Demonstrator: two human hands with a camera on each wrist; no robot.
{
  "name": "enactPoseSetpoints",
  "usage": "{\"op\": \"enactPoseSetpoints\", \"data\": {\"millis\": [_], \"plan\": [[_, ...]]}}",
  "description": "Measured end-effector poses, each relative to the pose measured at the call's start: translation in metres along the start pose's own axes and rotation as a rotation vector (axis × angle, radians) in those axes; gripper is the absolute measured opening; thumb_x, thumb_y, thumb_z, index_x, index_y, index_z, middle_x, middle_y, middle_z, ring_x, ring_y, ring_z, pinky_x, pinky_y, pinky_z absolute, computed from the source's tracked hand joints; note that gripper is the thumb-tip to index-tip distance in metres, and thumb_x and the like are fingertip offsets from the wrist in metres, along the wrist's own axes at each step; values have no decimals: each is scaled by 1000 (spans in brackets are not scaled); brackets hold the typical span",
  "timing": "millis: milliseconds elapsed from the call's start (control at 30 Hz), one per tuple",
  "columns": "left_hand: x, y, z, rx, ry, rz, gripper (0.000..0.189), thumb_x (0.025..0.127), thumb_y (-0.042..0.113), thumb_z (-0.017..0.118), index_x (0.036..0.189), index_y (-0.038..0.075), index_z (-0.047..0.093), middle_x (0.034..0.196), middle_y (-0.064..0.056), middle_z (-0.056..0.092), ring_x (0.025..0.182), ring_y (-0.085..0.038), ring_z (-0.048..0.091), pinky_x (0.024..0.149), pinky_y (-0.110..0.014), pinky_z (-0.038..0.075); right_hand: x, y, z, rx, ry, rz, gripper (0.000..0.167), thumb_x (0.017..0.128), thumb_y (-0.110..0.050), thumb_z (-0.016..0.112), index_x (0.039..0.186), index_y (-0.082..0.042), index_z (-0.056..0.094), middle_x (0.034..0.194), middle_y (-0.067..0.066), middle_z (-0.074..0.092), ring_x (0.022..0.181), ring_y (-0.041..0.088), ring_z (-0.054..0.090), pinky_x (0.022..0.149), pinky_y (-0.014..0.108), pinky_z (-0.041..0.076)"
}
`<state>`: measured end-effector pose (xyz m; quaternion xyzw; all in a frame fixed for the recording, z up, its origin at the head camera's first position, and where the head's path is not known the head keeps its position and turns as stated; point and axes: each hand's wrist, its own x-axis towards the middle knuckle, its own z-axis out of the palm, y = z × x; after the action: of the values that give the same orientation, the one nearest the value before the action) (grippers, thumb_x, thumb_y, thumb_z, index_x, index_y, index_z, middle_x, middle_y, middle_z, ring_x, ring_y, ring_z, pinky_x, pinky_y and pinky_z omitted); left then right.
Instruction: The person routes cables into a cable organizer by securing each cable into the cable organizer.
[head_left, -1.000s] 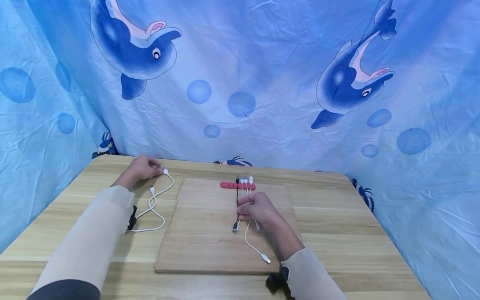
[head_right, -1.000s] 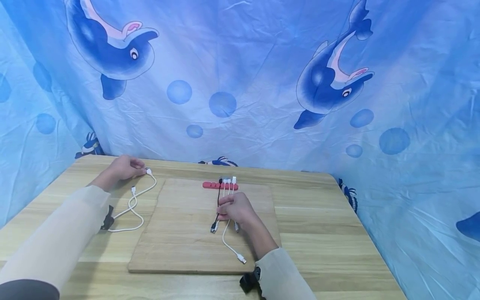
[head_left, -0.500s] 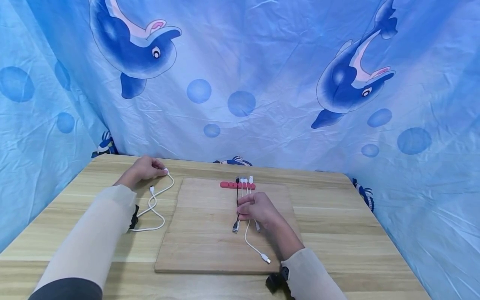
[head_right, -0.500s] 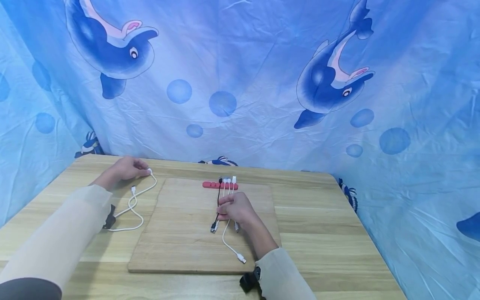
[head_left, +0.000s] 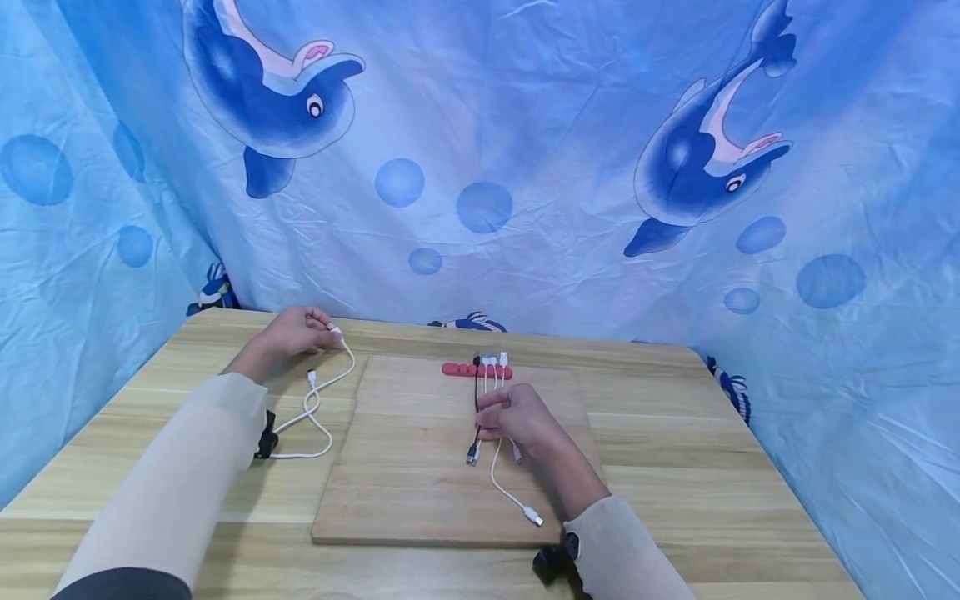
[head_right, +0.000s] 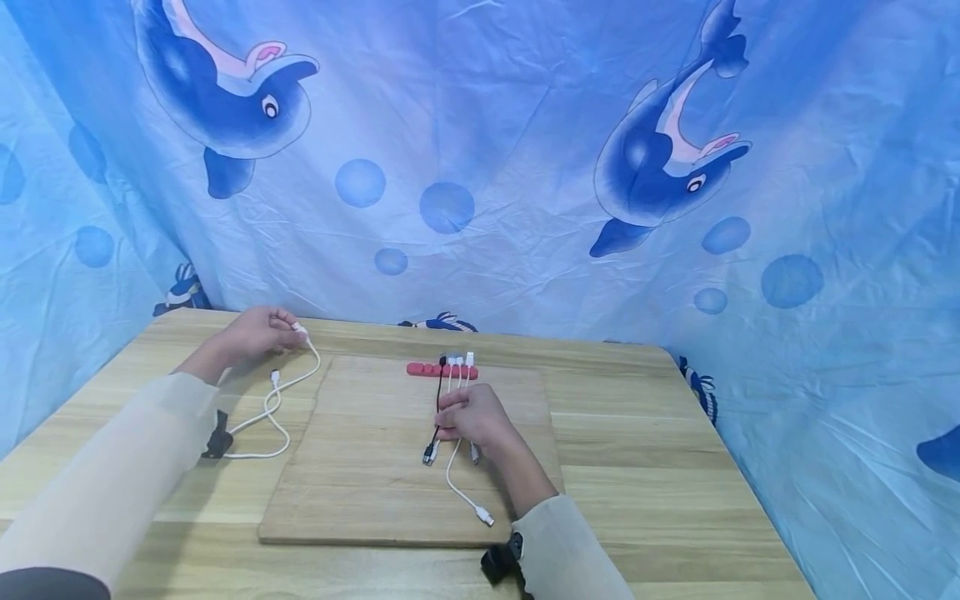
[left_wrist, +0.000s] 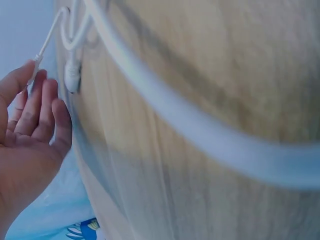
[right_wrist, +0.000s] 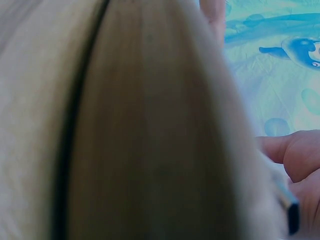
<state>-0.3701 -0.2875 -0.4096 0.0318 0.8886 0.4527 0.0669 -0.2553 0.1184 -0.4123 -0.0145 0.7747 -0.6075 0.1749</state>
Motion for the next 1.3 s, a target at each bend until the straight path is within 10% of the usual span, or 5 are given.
{"op": "enactPoseSetpoints", "data": {"millis": [400,733,1300], "plan": [[0,23,5,-279,-64,49,43,99,7,68,132,-10,46,107,-16,69,97,-27,74,93,-45,57,2,0,-1,13,-5,11,27,91,8,69,118,7,67,95,17,72,76,19,73,73,32,62],[-3,44,3,-219,-65,79,49,97,11,71,139,-9,54,122,-29,67,106,-35,71,95,-48,56,2,-1,-3,17,-5,26,29,92,8,69,121,7,66,97,18,71,78,21,74,75,34,62],[-21,88,-10,-218,-74,122,48,94,15,76,136,-4,62,116,-18,73,102,-31,73,85,-36,60,-7,-14,-2,-41,11,-7,25,97,3,65,122,6,66,100,17,70,81,24,73,76,34,62]]}}
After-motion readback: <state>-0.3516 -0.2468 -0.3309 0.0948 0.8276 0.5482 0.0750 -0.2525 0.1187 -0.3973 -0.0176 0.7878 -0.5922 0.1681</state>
